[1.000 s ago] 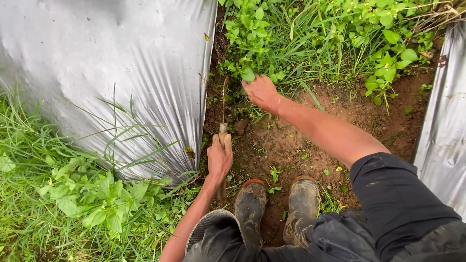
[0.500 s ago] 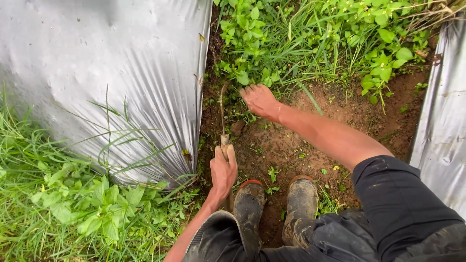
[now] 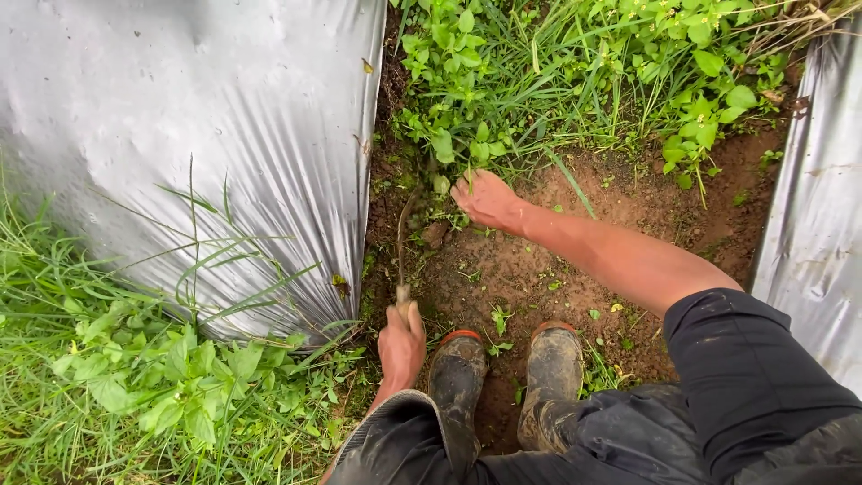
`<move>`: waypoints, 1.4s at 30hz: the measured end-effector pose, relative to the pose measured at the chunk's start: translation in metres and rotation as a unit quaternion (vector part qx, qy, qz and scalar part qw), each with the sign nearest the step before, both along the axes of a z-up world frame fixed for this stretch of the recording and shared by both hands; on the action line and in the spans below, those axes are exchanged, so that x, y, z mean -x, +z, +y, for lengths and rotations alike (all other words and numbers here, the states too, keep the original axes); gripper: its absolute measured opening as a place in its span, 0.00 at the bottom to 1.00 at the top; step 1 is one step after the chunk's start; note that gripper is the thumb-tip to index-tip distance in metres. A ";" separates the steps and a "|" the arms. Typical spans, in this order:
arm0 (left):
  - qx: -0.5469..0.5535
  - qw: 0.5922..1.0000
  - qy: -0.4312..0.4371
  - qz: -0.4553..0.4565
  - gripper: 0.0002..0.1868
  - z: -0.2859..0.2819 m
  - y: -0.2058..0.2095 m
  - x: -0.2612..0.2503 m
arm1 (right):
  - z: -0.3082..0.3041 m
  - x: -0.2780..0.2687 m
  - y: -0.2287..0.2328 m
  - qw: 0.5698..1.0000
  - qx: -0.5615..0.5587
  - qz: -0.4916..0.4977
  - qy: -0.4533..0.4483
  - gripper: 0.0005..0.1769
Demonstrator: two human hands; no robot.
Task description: The person uses a sickle to cut weeds along a narrow strip of soil between two plastic-covered raised beds. They repeatedly slice the vegetation at the base and pull the cut weeds away by hand, clearing the path between the beds.
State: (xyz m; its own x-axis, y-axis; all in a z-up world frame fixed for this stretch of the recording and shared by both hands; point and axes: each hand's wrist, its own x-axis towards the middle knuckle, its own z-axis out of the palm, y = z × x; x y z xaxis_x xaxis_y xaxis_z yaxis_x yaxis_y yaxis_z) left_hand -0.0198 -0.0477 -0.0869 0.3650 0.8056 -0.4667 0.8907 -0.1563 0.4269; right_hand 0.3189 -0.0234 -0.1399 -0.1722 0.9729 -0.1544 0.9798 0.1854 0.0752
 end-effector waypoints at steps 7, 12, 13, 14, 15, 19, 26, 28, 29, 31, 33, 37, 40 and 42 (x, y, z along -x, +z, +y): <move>0.060 0.994 0.065 -0.067 0.18 0.016 0.042 0.011 | 0.017 0.015 0.060 0.999 0.035 0.021 -0.034 0.26; 0.031 0.990 0.006 -0.138 0.18 0.053 0.066 -0.048 | 0.021 0.027 0.016 0.995 0.070 0.010 -0.067 0.29; 0.032 0.990 0.004 -0.136 0.18 0.057 0.070 -0.059 | 0.020 0.023 -0.013 0.995 0.071 0.011 -0.069 0.29; 0.011 0.992 0.015 -0.123 0.17 0.060 0.074 -0.070 | 0.020 0.020 -0.041 0.996 0.064 -0.008 -0.062 0.26; -0.011 0.994 0.029 -0.109 0.17 0.064 0.077 -0.080 | 0.020 0.018 -0.070 0.997 0.056 -0.026 -0.054 0.23; -0.015 0.990 0.052 -0.134 0.16 0.038 0.061 -0.055 | 0.012 0.013 -0.066 0.996 0.055 -0.021 -0.063 0.22; -0.067 0.991 0.029 -0.110 0.18 0.049 0.020 -0.055 | 0.011 0.004 -0.061 0.997 0.042 0.017 -0.066 0.20; -0.070 0.991 0.024 -0.113 0.18 0.053 0.020 -0.058 | 0.013 0.007 -0.051 0.996 0.049 0.025 -0.067 0.20; -0.070 0.990 0.030 -0.116 0.18 0.048 0.024 -0.055 | 0.013 0.008 -0.048 0.996 0.055 0.032 -0.070 0.21; -0.071 0.989 0.035 -0.121 0.17 0.035 0.021 -0.038 | 0.015 0.010 -0.047 0.995 0.060 0.038 -0.073 0.22; -0.084 0.991 0.035 -0.101 0.16 0.016 0.006 -0.010 | 0.013 0.012 -0.053 0.996 0.055 0.010 -0.063 0.19; -0.101 0.988 0.029 -0.117 0.17 0.032 0.004 -0.042 | 0.015 0.006 -0.061 0.996 0.069 0.011 -0.054 0.20; -0.117 0.983 0.019 -0.137 0.17 0.043 0.010 -0.057 | 0.014 0.011 -0.055 0.999 0.020 0.015 -0.048 0.17; -0.121 0.983 0.020 -0.136 0.16 0.035 0.010 -0.043 | 0.012 0.011 -0.035 0.999 0.001 0.010 -0.044 0.17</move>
State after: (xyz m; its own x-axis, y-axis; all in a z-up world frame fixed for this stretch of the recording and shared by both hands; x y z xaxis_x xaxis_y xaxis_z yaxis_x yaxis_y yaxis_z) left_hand 0.0235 -0.0131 -0.0772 0.4152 0.8973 -0.1497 0.7560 -0.2488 0.6054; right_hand 0.3082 -0.0118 -0.1754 -0.0892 0.9839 -0.1547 0.9935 0.0988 0.0557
